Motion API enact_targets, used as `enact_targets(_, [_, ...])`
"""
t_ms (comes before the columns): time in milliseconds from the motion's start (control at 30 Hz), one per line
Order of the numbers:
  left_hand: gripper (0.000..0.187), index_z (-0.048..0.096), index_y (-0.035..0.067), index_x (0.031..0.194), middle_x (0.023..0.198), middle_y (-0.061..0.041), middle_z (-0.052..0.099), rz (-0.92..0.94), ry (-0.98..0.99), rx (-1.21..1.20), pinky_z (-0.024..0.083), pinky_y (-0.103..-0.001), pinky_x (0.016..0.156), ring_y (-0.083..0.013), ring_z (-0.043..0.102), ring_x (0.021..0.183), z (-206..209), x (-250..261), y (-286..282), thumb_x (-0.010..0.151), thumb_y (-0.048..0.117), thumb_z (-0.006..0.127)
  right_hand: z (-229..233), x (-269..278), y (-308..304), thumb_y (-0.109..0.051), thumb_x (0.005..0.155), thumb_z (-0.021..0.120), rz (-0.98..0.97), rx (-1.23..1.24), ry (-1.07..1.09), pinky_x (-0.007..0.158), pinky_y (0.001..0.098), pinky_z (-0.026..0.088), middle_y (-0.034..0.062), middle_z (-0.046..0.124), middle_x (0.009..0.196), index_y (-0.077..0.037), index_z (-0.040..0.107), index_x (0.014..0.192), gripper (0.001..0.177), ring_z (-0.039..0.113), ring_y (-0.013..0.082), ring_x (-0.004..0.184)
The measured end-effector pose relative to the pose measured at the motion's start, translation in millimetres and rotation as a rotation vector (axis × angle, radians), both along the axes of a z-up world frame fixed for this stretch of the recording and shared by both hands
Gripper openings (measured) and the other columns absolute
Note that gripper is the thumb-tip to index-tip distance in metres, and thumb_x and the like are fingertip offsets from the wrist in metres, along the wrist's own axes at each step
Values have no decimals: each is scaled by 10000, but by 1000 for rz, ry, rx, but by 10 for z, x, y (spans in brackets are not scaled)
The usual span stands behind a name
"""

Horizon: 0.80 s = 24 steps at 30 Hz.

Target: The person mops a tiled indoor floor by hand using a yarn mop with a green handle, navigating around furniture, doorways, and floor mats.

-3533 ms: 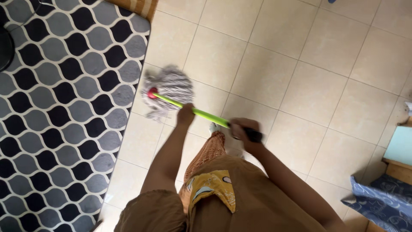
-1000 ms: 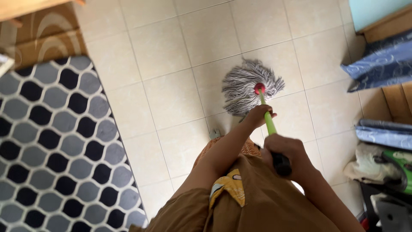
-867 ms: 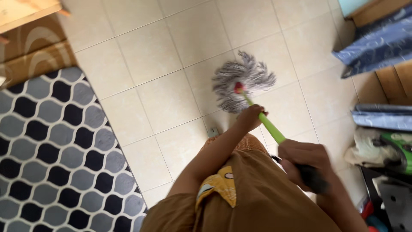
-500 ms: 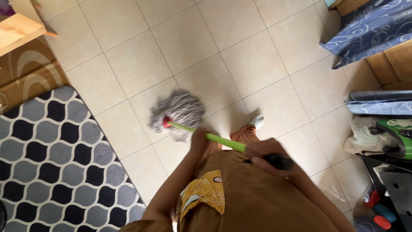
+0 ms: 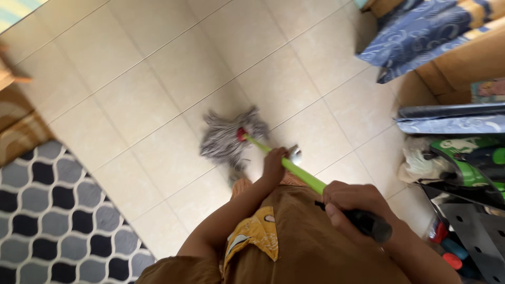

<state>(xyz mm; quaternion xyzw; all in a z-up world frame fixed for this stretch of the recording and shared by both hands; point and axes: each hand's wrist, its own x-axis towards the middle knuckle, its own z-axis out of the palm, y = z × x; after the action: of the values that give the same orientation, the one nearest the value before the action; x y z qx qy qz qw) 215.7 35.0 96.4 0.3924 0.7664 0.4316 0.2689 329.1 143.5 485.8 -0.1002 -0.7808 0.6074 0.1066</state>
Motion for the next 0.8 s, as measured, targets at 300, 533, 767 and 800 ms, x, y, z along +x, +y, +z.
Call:
enact_targets(300, [133, 653, 109, 912, 918, -130, 696, -168, 2, 191, 565, -454, 778, -349, 695, 849, -649, 487, 2565, 930, 210, 738, -529, 165, 962, 9, 751, 691, -196, 391, -104, 628, 346, 499, 92, 585, 730, -51, 565, 727, 142, 599, 269, 679])
enact_targets(533, [139, 684, 128, 935, 985, -17, 750, -337, -7, 188, 525, -454, 952, -286, 729, 1003, -751, 437, 3458, 867, 218, 766, -1243, 171, 1516, 9, 799, 697, -236, 447, -22, 655, 373, 511, 81, 561, 696, -65, 515, 707, 216, 576, 261, 693])
enact_targets(767, [88, 741, 138, 962, 1043, -78, 726, -359, 158, 75, 585, -403, 806, -290, 709, 873, 65, 644, 2948, 890, 180, 772, -329, 971, 1819, 75, 811, 647, -227, 142, 173, 563, 359, 444, 92, 546, 693, 13, 562, 754, 120, 562, 242, 619])
enact_targets(800, [103, 730, 137, 970, 1032, -68, 717, -330, 192, 122, 591, -399, 801, -281, 712, 885, 168, 636, 2770, 879, 165, 771, -207, 1069, 1813, 73, 806, 637, -215, 83, 144, 563, 361, 449, 91, 536, 684, 4, 542, 731, 139, 561, 243, 616])
